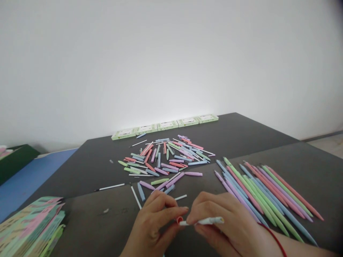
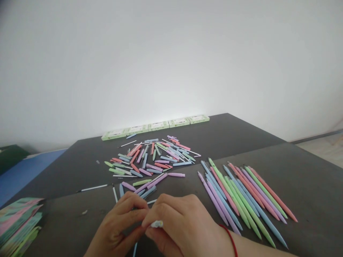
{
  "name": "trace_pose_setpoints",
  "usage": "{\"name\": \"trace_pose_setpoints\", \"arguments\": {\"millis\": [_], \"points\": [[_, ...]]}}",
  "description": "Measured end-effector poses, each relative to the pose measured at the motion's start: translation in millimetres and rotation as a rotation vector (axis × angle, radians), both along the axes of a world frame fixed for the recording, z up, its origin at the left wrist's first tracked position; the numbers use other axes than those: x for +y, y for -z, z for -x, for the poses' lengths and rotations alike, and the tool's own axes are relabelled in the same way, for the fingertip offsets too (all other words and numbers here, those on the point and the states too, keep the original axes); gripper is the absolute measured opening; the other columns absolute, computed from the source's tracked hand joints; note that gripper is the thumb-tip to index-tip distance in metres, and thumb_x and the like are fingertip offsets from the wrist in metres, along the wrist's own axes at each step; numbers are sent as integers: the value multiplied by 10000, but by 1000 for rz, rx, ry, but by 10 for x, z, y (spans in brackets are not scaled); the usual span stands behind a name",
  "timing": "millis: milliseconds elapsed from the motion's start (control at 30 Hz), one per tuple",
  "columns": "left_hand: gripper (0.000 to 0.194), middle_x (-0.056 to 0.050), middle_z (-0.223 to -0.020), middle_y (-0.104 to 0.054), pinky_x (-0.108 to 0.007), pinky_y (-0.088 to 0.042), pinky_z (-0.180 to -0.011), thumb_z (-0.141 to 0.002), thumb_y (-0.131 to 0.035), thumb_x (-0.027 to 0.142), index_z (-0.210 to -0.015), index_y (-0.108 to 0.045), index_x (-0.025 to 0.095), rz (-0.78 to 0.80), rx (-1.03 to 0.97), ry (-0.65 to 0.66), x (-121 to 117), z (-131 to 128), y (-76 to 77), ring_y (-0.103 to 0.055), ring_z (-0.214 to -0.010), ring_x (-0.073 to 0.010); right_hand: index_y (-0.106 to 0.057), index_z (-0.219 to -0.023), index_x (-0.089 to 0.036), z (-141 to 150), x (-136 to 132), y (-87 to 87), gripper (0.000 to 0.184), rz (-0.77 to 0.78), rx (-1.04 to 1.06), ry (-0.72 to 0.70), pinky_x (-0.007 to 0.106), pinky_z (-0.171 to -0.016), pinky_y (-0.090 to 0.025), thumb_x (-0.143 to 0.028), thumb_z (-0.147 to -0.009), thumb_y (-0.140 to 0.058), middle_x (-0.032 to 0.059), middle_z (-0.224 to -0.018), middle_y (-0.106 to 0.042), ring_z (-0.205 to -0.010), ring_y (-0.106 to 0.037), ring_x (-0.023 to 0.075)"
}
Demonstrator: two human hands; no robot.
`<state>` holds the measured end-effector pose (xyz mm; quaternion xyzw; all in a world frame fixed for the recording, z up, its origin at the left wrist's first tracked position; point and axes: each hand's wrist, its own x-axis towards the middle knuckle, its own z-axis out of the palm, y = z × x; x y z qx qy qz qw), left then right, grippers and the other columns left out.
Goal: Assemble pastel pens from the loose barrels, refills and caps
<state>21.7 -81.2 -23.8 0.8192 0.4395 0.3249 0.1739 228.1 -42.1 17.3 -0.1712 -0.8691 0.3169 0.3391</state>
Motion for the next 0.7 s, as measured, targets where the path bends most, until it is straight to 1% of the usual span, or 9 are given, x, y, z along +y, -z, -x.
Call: {"name": "trace_pose_setpoints", "arguments": {"millis": [167,300,400,467,567,633,700], "points": [[149,-49,-863,-608,-289,-457,-714,-857,-601,191,-981,-671,234,10,-9,2,10,-2,16,-536,-823,-183,-564,-952,-210,19,-6,-5,128,-143,-99,28,240,-553,-444,-164,-903,-455,52,-800,-683,-655,-625,154],[71,-50,-856,-607,-282,-452,-716,-859,-597,196,-862,-667,212,12,-30,11,6,-10,3,-539,-826,-182,-576,-957,-203,52,-14,26,140,-145,-154,7,240,-582,-447,-158,-901,-455,57,-822,-688,-689,-628,156],[88,-46,-839,-605,-276,-447,-710,-857,-597,198,-792,-655,201,29,-43,6,3,-24,-3,-541,-815,-180,-600,-957,-177,98,-9,114,144,-134,-214,19,239,-575,-434,-161,-907,-466,59,-821,-679,-680,-616,154],[90,-43,-827,-606,-277,-444,-703,-859,-592,200,-796,-656,197,48,-47,-3,0,-31,1,-543,-805,-179,-611,-970,-171,126,4,196,152,-93,-228,24,233,-574,-427,-171,-913,-470,57,-824,-661,-678,-603,149],[95,-37,-806,-603,-276,-440,-691,-866,-585,226,-827,-666,194,64,-63,-18,-7,-31,3,-546,-791,-177,-613,-991,-200,139,23,293,147,27,-180,11,225,-616,-425,-185,-913,-489,39,-850,-618,-706,-587,136],[97,-37,-808,-605,-277,-437,-695,-868,-584,232,-853,-672,193,59,-68,-22,-9,-29,-7,-545,-794,-177,-594,-1014,-230,129,24,317,148,127,-129,-6,219,-635,-421,-181,-896,-521,17,-860,-589,-711,-570,124],[94,-40,-820,-613,-284,-431,-708,-865,-587,212,-879,-678,194,45,-55,-25,-8,-32,-22,-542,-803,-180,-538,-1062,-241,110,14,308,229,249,-61,-13,201,-605,-412,-158,-851,-569,-8,-849,-563,-676,-538,107]]}}
